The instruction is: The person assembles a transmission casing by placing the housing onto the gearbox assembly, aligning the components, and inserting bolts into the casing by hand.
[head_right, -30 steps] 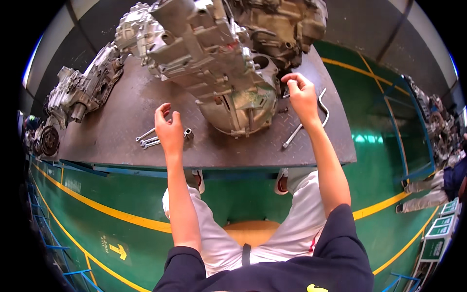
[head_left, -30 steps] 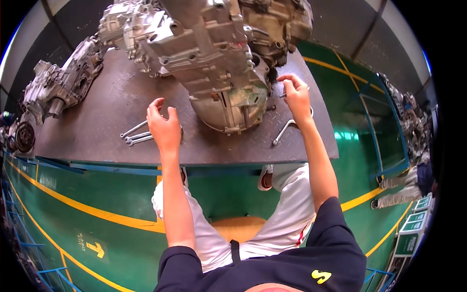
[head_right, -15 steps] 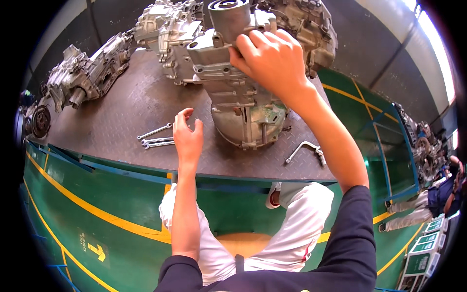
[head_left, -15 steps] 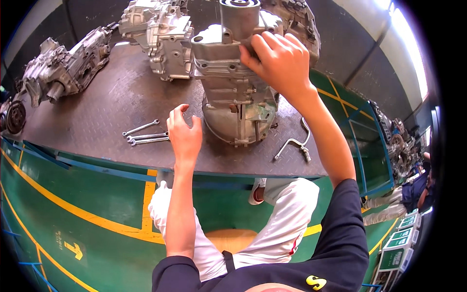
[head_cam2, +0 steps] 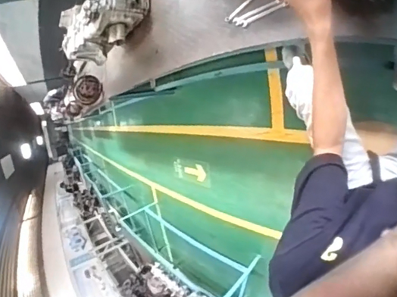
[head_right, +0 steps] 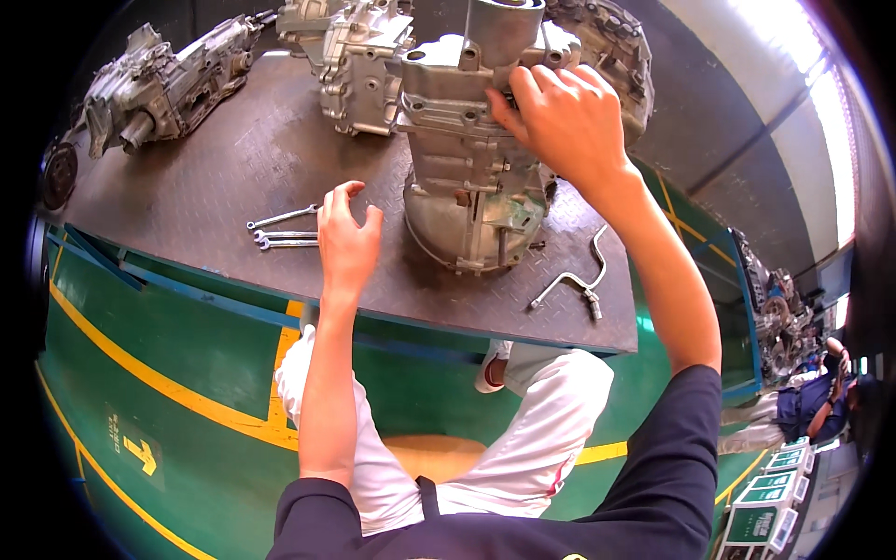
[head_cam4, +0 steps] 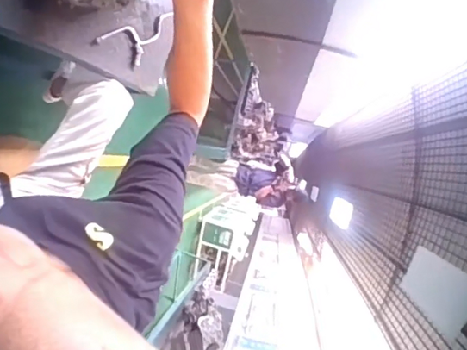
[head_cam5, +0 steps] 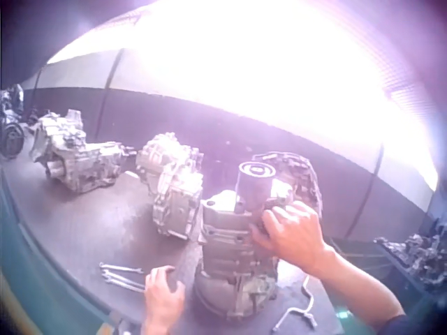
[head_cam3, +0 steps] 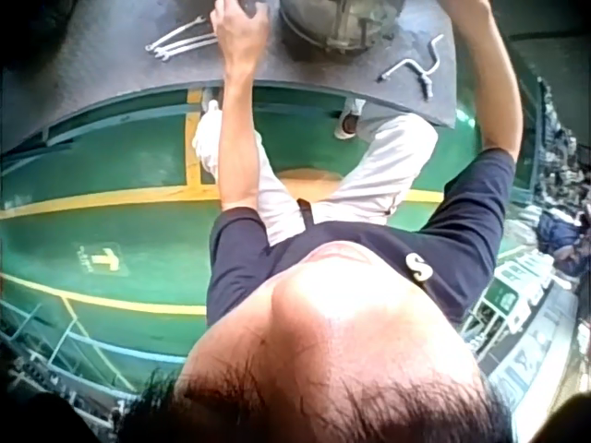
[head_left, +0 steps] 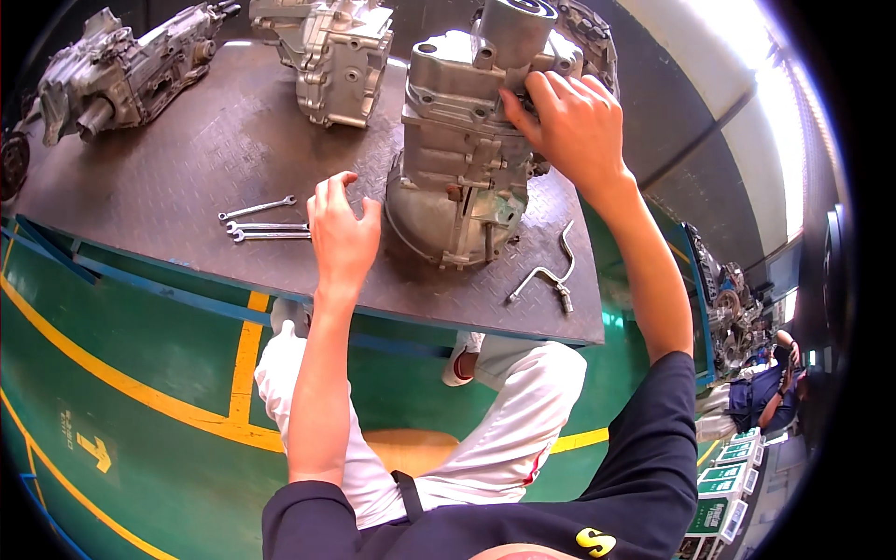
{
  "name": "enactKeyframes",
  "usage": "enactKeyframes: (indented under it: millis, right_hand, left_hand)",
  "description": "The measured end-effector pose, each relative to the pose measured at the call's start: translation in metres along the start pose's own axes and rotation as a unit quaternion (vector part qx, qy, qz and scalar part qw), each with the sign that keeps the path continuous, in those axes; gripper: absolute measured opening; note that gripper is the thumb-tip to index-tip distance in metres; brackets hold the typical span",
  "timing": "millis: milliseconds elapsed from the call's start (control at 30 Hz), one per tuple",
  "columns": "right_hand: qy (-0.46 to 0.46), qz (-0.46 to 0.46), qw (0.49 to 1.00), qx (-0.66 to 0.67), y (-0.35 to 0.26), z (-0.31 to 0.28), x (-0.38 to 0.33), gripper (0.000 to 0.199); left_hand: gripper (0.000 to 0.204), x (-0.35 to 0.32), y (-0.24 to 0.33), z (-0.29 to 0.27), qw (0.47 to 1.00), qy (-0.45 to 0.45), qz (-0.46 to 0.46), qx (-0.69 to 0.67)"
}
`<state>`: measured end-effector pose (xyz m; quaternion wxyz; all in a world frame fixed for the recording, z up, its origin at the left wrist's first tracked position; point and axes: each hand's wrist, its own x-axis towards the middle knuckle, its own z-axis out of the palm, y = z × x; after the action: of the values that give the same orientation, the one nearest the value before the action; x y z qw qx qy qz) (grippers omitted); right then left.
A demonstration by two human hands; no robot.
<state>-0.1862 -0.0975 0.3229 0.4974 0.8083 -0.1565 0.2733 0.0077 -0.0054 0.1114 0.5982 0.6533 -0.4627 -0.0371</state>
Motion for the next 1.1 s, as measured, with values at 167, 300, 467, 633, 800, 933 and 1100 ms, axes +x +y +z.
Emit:
enactKeyframes:
  millis: [167,300,467,633,800,933,1100]
  right_hand:
    - [-0.018,0.099,0.984,0.147,-0.011,-0.013,0.008,0.034]
    - [-0.034,0.129,0.975,0.177,-0.026,-0.003,0.016,0.031]
    - [-0.004,0.173,0.973,0.155,-0.033,0.003,0.010,0.030]
    - [-0.013,0.153,0.979,0.131,-0.042,0.018,0.004,0.035]
    - [-0.054,0.121,0.987,0.094,-0.042,0.005,0.000,0.036]
    - [-0.011,0.113,0.988,0.107,-0.042,-0.010,0.000,0.038]
    - [-0.146,0.105,0.972,0.154,-0.042,-0.025,-0.005,0.043]
  left_hand:
    - [0.035,-0.005,-0.001,0.000,1.000,-0.009,0.008,0.009]
    - [0.035,-0.006,-0.006,-0.001,1.000,-0.015,0.001,0.008]
    - [0.035,-0.003,-0.001,-0.002,1.000,-0.021,0.008,0.009]
    - [0.035,-0.005,-0.002,-0.002,1.000,-0.024,-0.002,0.012]
    - [0.035,-0.007,0.000,0.001,1.000,-0.030,0.006,0.002]
    - [0.035,-0.007,-0.001,0.000,0.999,-0.035,0.001,0.007]
    - [0.035,-0.006,0.000,0.002,0.999,-0.038,0.006,0.007]
